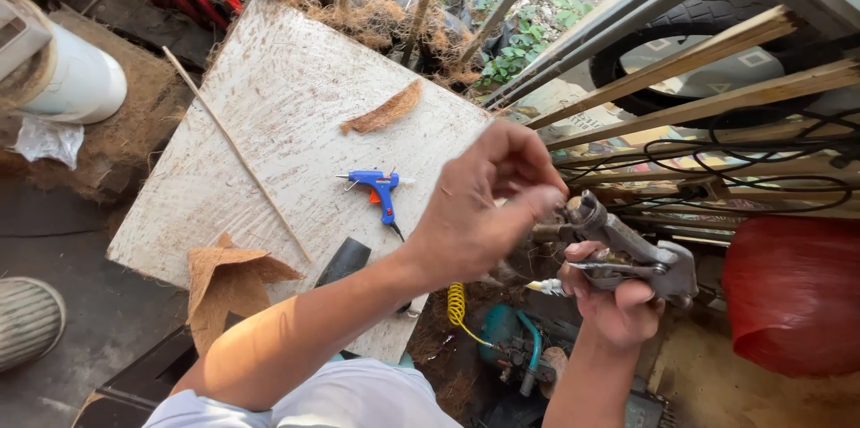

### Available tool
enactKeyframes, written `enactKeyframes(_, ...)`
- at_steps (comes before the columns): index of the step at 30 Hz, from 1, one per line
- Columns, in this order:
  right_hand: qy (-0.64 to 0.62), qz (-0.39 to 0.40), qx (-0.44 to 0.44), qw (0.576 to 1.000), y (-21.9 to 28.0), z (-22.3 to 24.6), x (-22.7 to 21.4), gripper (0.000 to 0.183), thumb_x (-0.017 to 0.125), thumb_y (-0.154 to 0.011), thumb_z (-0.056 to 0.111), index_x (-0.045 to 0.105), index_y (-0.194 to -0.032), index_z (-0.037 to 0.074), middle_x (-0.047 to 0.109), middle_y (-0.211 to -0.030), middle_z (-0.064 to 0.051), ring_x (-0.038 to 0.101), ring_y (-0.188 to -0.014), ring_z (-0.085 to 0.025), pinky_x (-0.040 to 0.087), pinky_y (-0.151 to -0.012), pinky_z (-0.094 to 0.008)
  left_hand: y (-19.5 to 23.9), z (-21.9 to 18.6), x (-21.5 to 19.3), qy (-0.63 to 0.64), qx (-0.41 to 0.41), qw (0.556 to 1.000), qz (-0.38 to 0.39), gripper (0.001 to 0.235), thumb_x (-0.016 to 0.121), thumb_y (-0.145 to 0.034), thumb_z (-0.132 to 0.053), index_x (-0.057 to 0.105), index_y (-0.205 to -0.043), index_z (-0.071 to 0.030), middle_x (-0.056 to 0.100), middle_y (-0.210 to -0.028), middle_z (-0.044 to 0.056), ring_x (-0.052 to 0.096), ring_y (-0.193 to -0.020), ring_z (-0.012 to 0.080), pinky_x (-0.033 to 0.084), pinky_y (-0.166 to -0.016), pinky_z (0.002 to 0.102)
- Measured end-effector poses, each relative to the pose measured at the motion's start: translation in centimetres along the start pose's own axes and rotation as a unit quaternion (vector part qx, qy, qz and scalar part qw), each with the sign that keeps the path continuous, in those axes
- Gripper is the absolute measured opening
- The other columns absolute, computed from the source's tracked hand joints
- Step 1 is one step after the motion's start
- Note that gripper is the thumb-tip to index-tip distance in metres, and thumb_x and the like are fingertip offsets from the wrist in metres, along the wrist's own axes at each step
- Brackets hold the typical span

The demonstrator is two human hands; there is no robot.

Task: The person tears a piece of coco fiber, uses a pneumatic nail gun to attach it to a metal frame, then applies hot glue to a folded coco fiber piece and inserts a wooden stick. Finally, they wrap a ribbon around the stick.

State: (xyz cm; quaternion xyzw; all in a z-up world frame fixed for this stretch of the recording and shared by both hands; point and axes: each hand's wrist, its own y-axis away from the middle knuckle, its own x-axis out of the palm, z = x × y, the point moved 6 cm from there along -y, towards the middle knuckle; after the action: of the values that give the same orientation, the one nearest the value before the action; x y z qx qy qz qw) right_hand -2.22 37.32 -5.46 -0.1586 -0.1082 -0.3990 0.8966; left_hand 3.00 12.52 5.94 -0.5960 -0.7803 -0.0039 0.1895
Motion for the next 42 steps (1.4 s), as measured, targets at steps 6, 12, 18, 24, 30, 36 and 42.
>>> enactKeyframes(6,0.092,-0.137,0.059,0.985,-0.2,0.9,1.2,0.064,0.076,-0.088,0.057,0.060,-0.121,0.005,0.067,-0.101,-0.014,0.046,-0.048,-0.013,0.040,-0.049,-0.025,0.1,26.1,-18.8,-0.271,-0.169,0.913,-0.256,0.038,0.073,-0.076,-0.015,0.062,-0.112,-0.013,0.069,-0.110,0.005,0.069,-0.093,0.0183,0.055,-0.082,0.032)
enactKeyframes(12,0.220,-0.257,0.071,0.938,1.9,-0.6,1.8,0.062,0.064,-0.090,0.044,0.056,-0.124,-0.007,0.063,-0.096,-0.019,0.040,-0.047,-0.013,0.037,-0.048,-0.024,4.7,37.5,-28.9,-0.478,-0.341,0.767,-0.257,0.045,0.060,-0.092,-0.023,0.056,-0.135,-0.012,0.052,-0.138,0.009,0.050,-0.123,0.0299,0.046,-0.097,0.045)
enactKeyframes(18,0.268,-0.313,0.139,0.901,4.6,-2.4,1.7,0.052,0.056,-0.093,0.026,0.055,-0.127,-0.014,0.063,-0.099,-0.027,0.039,-0.050,-0.017,0.036,-0.050,-0.029,2.3,39.4,-28.5,-0.630,-0.246,0.718,-0.166,0.033,0.073,-0.085,-0.017,0.063,-0.117,-0.012,0.048,-0.119,0.009,0.048,-0.109,0.0299,0.049,-0.082,0.045)
enactKeyframes(24,0.294,-0.242,0.153,0.912,4.6,-3.3,1.4,0.040,0.054,-0.097,0.021,0.059,-0.125,-0.007,0.068,-0.097,-0.020,0.045,-0.050,-0.014,0.042,-0.050,-0.025,1.8,37.8,-27.6,-0.551,-0.256,0.776,-0.167,0.011,0.054,-0.084,-0.003,0.057,-0.086,-0.014,0.065,-0.084,0.008,0.059,-0.074,0.0308,0.046,-0.062,0.046)
enactKeyframes(30,0.323,-0.266,0.125,0.900,-0.4,0.0,3.7,0.030,0.052,-0.097,0.011,0.062,-0.117,-0.008,0.068,-0.093,-0.017,0.042,-0.052,-0.013,0.039,-0.052,-0.026,-6.7,14.3,-17.1,-0.420,0.045,0.897,-0.132,0.004,0.068,-0.091,-0.010,0.072,-0.090,-0.009,0.070,-0.075,0.003,0.059,-0.063,0.0156,0.042,-0.055,0.033)
enactKeyframes(36,0.344,-0.200,-0.025,0.917,-8.0,5.3,6.1,0.032,0.056,-0.102,0.024,0.063,-0.107,-0.007,0.068,-0.094,-0.014,0.044,-0.049,-0.011,0.039,-0.050,-0.025,-18.6,4.6,-11.5,-0.356,0.207,0.903,-0.122,0.013,0.066,-0.082,-0.006,0.064,-0.070,-0.011,0.067,-0.063,0.002,0.049,-0.048,0.0072,0.038,-0.036,0.022)
enactKeyframes(42,0.362,-0.203,-0.027,0.909,-15.9,6.8,6.5,0.029,0.063,-0.101,0.033,0.069,-0.093,0.006,0.055,-0.058,-0.003,0.043,-0.042,-0.009,0.035,-0.040,-0.023,-26.7,7.7,-12.6,-0.415,0.139,0.884,-0.166,0.031,0.062,-0.069,0.009,0.058,-0.056,-0.019,0.065,-0.054,-0.003,0.059,-0.045,0.0041,0.053,-0.035,0.016)
